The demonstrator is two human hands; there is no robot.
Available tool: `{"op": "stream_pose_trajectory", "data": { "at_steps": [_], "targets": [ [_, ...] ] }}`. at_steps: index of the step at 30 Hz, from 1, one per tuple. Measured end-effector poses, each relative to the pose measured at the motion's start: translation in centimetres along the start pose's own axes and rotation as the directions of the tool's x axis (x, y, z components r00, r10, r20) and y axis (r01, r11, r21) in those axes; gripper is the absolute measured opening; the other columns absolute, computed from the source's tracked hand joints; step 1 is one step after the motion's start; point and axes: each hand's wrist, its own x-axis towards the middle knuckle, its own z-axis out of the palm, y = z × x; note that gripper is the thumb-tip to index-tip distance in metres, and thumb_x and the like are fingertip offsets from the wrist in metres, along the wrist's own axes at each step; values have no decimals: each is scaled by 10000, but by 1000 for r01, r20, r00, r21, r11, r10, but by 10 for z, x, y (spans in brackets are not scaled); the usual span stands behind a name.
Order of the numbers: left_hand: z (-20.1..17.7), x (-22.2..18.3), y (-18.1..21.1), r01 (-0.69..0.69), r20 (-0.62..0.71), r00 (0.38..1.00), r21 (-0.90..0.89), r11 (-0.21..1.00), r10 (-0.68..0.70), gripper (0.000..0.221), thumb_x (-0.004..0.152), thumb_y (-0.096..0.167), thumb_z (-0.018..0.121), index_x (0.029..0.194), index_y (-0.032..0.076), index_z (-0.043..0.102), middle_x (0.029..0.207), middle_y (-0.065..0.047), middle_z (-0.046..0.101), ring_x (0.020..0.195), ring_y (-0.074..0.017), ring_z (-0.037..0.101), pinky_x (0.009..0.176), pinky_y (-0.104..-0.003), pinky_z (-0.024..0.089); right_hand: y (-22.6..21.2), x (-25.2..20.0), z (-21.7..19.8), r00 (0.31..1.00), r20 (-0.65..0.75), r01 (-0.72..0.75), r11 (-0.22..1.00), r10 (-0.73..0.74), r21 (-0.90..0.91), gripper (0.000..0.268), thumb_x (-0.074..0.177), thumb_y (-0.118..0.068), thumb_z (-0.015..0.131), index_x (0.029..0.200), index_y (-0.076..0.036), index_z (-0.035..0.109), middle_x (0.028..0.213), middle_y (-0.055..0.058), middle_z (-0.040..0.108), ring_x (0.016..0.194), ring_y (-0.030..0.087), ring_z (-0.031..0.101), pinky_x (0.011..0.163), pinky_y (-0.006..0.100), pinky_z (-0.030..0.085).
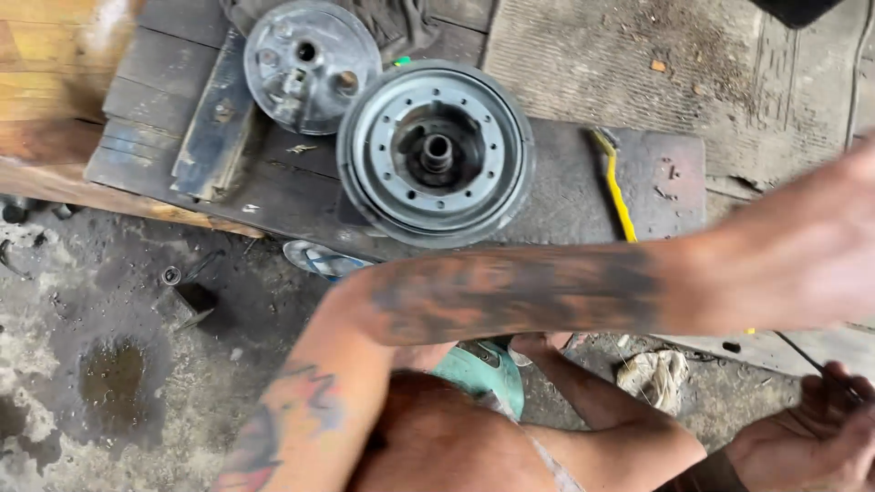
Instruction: Cleaning a motorcycle brake hub using a brush and a scraping tool to remove dirt and debris.
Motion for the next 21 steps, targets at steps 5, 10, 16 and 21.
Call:
{"op": "stream_pose_trajectory", "data": {
  "at_steps": [5, 10, 16, 21],
  "targets": [
    [-211, -14, -116, 112, 344, 936, -85, 990, -76, 324, 936, 142, 811, 1201, 125, 626, 1188, -16, 692, 1074, -205, 743, 951, -453, 577, -14, -45, 63, 965, 263, -12, 998, -6, 65, 334, 1015, -321, 855, 1100, -65, 659, 1021, 154, 719, 923, 285, 770, 752, 328, 620],
    [-340, -80, -184, 430, 506, 755, 100, 897, -418, 570, 1097, 292, 729, 1511, 23, 444, 1513, -188, 583, 1368, -339, 607, 1188, -530, 448, -12, -83, 120, 861, 509, -52, 997, 15, 58, 342, 1145, -122, 687, 1396, -133, 454, 1172, 185, 619, 990, 303, 688, 838, 410, 682],
    [-345, -197, -206, 740, 526, 570, 5, 672, -632, 945, 1009, 584, 609, 1650, 88, 123, 1736, -187, 134, 1649, -414, 207, 1344, -646, 292, -17, -121, 182, 689, 723, 22, 999, -36, 29, 355, 1038, -160, 653, 1250, -104, 374, 959, 208, 520, 801, 280, 605, 768, 498, 668],
    [-321, -235, -197, 752, 557, 633, -277, 599, -537, 1222, 849, 715, 703, 1693, 223, -31, 1784, -162, -42, 1709, -412, 70, 1411, -701, 197, -16, -137, 199, 586, 806, 42, 996, -88, 78, 343, 1008, -143, 646, 1245, -91, 403, 943, 225, 532, 824, 302, 658, 824, 561, 716]
  ]
}}
